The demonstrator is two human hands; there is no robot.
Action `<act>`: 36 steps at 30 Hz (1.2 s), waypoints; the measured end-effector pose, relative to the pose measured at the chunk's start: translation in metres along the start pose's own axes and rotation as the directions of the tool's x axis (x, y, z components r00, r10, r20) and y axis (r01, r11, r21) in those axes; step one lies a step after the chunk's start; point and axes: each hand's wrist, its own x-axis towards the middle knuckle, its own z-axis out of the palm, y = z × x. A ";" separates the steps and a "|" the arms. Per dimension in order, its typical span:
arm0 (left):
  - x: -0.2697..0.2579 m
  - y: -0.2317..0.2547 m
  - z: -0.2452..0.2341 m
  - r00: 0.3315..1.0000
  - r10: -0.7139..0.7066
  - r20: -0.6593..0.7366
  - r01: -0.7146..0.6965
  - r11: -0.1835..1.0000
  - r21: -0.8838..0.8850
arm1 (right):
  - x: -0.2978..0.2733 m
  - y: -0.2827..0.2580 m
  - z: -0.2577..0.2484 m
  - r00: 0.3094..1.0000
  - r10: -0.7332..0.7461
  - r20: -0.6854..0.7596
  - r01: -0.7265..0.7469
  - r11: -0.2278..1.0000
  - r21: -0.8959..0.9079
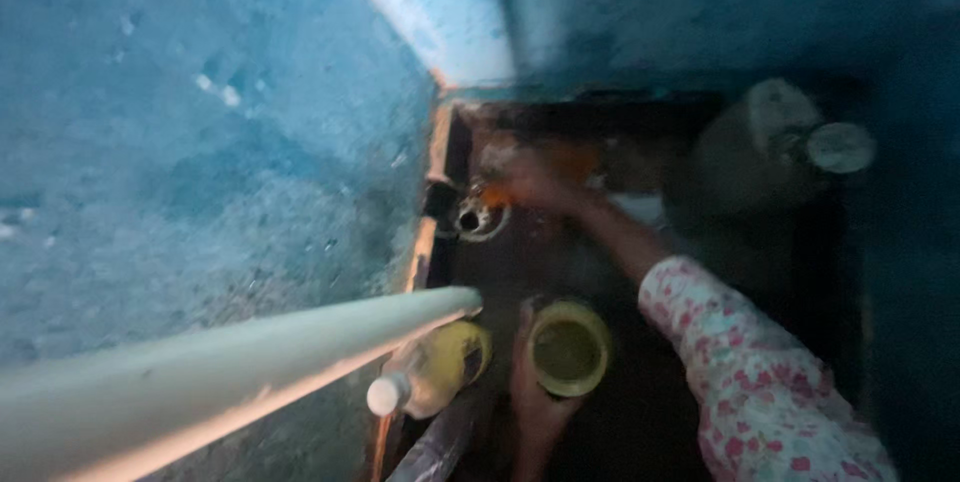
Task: The person washes several plastic bottles and containers under a running tap in a floor-level drain and then wipes the floor and the tap with a cloth.
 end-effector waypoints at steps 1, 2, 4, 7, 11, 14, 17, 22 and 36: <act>-0.002 0.001 -0.001 1.000 -0.006 -0.010 0.006 1.000 0.010 | 0.007 0.012 -0.005 0.964 0.245 0.102 -0.265 0.911 0.315; -0.004 0.002 -0.001 1.000 -0.012 -0.020 0.012 1.000 0.019 | 0.010 0.018 -0.005 0.863 0.425 0.274 -0.503 0.661 0.557; 0.004 0.001 -0.001 1.000 -0.008 -0.017 0.008 1.000 0.018 | 0.011 0.007 0.017 0.822 0.540 0.181 -0.524 0.593 0.611; 0.002 0.001 -0.005 1.000 -0.001 0.002 0.001 1.000 0.026 | -0.022 -0.021 0.023 0.841 0.424 0.337 -0.497 0.851 0.168; -0.004 -0.001 -0.005 0.997 -0.075 -0.022 0.075 0.997 0.016 | -0.004 0.019 0.017 0.851 0.279 0.444 -0.286 0.957 -0.053; 0.003 -0.005 0.002 0.991 -0.133 -0.014 0.134 0.991 0.013 | -0.020 0.042 0.040 0.969 -0.022 -0.245 -0.133 0.790 -0.598; -0.006 -0.005 0.002 0.991 -0.127 -0.039 0.127 0.992 -0.011 | -0.031 0.051 0.067 0.994 0.098 -0.040 -0.106 0.951 -0.289; 0.003 0.000 -0.001 0.997 -0.069 -0.037 0.069 0.997 0.018 | 0.009 0.061 0.081 0.936 0.335 -0.112 -0.353 0.890 -0.288; 0.002 0.007 0.000 0.995 -0.082 -0.052 0.078 0.995 -0.067 | 0.021 0.044 0.030 0.890 0.453 0.055 -0.441 0.885 -0.151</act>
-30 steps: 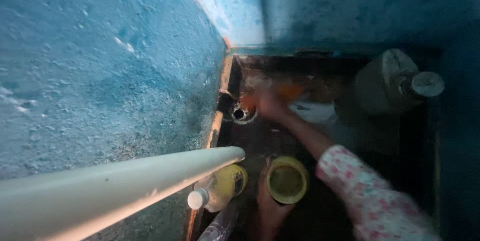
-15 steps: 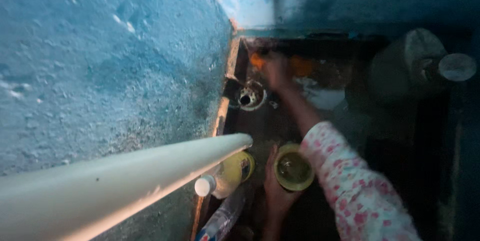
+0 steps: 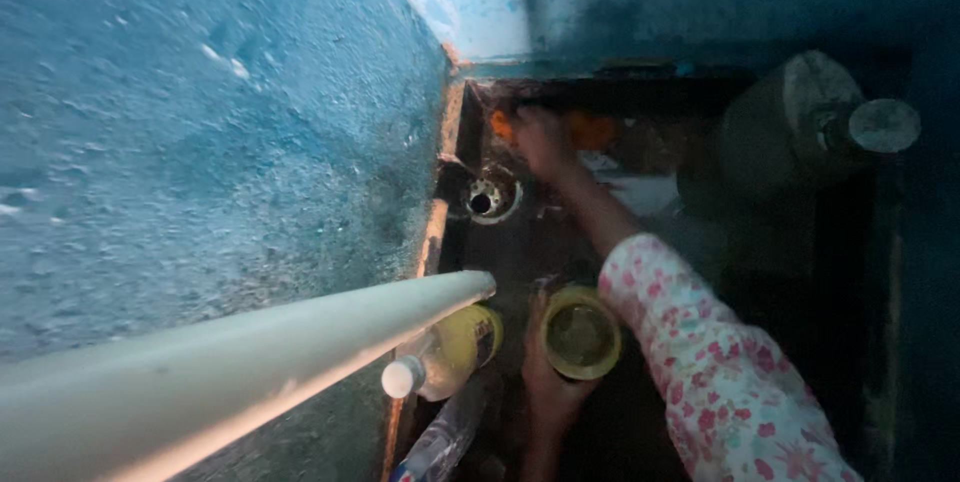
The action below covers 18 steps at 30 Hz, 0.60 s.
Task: The person washes several plastic bottles and containers under a running tap in a floor-level drain and then wipes the floor and the tap with a cloth.
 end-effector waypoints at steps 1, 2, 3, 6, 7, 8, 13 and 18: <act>-0.001 0.001 0.000 1.000 0.007 -0.001 -0.007 1.000 -0.004 | -0.009 -0.005 0.005 0.991 -0.133 0.029 0.134 0.991 -0.018; -0.003 0.003 0.000 1.000 0.013 -0.003 -0.013 1.000 -0.007 | -0.023 -0.012 0.010 0.963 -0.264 0.061 0.266 0.963 -0.030; -0.002 0.004 -0.003 0.999 0.028 0.019 -0.028 1.000 -0.009 | -0.038 -0.018 0.011 0.924 -0.375 0.075 0.379 0.924 -0.047; 0.000 0.005 -0.007 0.985 -0.146 0.097 0.139 0.988 0.072 | -0.085 -0.042 0.003 0.889 -0.297 0.348 0.332 0.942 -0.042; 0.000 0.002 -0.005 0.995 -0.074 0.060 0.070 0.996 0.060 | -0.081 -0.049 -0.004 0.884 -0.313 0.346 0.365 0.927 -0.092; 0.002 -0.001 0.001 1.000 -0.002 0.023 0.001 0.999 0.050 | -0.077 -0.055 -0.015 0.893 -0.284 0.349 0.344 0.931 -0.122; 0.000 -0.010 0.002 0.993 0.117 0.005 -0.117 0.983 0.142 | -0.021 -0.111 -0.057 0.808 -0.432 -0.401 0.437 0.896 -0.084; 0.000 -0.005 0.002 0.999 0.036 0.023 -0.037 0.998 0.051 | 0.002 -0.153 -0.037 0.957 -0.130 -0.259 0.169 0.976 0.137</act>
